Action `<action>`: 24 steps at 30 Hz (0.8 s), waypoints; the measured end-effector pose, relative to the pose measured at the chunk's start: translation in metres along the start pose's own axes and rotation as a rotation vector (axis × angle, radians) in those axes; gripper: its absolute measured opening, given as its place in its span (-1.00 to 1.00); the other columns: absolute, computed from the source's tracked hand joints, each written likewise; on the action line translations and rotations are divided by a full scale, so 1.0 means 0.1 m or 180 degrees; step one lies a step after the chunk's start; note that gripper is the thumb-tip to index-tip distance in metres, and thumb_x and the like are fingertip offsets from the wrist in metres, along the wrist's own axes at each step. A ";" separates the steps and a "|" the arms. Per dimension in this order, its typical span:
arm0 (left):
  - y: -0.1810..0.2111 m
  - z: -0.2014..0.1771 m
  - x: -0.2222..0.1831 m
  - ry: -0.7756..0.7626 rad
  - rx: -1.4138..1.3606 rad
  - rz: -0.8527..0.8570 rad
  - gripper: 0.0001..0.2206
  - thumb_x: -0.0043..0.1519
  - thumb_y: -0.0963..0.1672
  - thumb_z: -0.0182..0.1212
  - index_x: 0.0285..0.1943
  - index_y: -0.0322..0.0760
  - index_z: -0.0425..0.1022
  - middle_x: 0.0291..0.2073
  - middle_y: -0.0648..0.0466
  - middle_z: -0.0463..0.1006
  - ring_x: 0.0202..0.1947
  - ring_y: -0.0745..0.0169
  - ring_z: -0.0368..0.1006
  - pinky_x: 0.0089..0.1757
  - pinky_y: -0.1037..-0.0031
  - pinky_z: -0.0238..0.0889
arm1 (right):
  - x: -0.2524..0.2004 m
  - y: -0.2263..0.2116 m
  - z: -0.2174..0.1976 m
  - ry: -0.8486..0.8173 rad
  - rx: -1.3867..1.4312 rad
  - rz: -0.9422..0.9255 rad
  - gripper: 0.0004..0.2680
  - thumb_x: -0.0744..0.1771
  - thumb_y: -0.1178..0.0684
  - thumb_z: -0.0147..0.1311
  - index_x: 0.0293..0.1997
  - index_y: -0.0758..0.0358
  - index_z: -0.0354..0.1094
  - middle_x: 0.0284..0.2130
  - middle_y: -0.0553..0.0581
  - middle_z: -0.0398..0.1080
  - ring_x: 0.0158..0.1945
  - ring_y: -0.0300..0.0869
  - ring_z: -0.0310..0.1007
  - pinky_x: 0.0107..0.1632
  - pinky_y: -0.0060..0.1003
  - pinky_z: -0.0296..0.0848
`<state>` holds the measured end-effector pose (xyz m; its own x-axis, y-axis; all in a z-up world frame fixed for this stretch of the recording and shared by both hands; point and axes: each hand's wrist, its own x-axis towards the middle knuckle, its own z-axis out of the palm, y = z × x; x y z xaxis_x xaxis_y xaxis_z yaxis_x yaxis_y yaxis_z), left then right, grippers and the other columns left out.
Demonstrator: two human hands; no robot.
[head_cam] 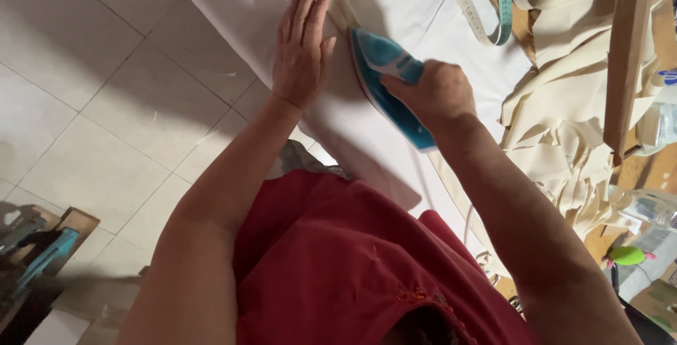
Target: Ironing and folding a long strip of fabric on a workbench to prepare it for sewing.
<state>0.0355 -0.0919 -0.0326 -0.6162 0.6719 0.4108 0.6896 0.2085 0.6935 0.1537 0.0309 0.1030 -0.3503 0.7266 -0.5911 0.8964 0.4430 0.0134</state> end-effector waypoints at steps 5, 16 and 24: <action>-0.01 -0.03 0.00 0.0069 -0.0052 0.0023 -0.55 0.33 -0.01 -0.43 0.27 -0.38 0.09 0.25 -0.04 0.07 0.30 0.05 -0.03 0.24 0.27 -0.04 | -0.04 0.09 0.04 -0.0104 -0.0413 -0.0197 -0.53 0.17 -0.41 -0.02 -0.20 0.28 0.32 -0.37 0.28 0.37 -0.35 0.06 0.38 -0.34 -0.11 0.36; 0.00 -0.02 0.02 -0.0337 0.0353 0.0308 -0.64 0.33 -0.05 -0.19 0.27 -0.25 0.14 0.24 -0.01 0.13 0.28 0.01 -0.08 0.18 0.18 -0.10 | 0.19 -0.04 -0.02 0.0193 -0.0122 -0.0197 -0.53 0.16 -0.39 0.05 -0.19 0.27 0.32 -0.35 0.23 0.37 -0.34 0.05 0.39 -0.33 -0.12 0.36; -0.06 0.07 0.03 -0.0394 0.1047 0.0880 -0.73 0.19 0.01 0.22 -0.05 -0.17 0.48 0.08 0.13 0.35 0.17 0.12 -0.01 0.06 0.17 -0.08 | -0.17 1.08 0.30 -0.0178 -0.0276 0.0090 -0.57 0.18 -0.42 0.02 -0.40 0.24 0.33 -0.58 0.19 0.30 -0.53 -0.08 0.29 -0.47 -0.19 0.23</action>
<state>0.0320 -0.0865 -0.0400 -0.3555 0.8100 0.4665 0.9186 0.2106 0.3344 0.2651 0.0505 0.0902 -0.3073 0.7101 -0.6335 0.8780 0.4683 0.0991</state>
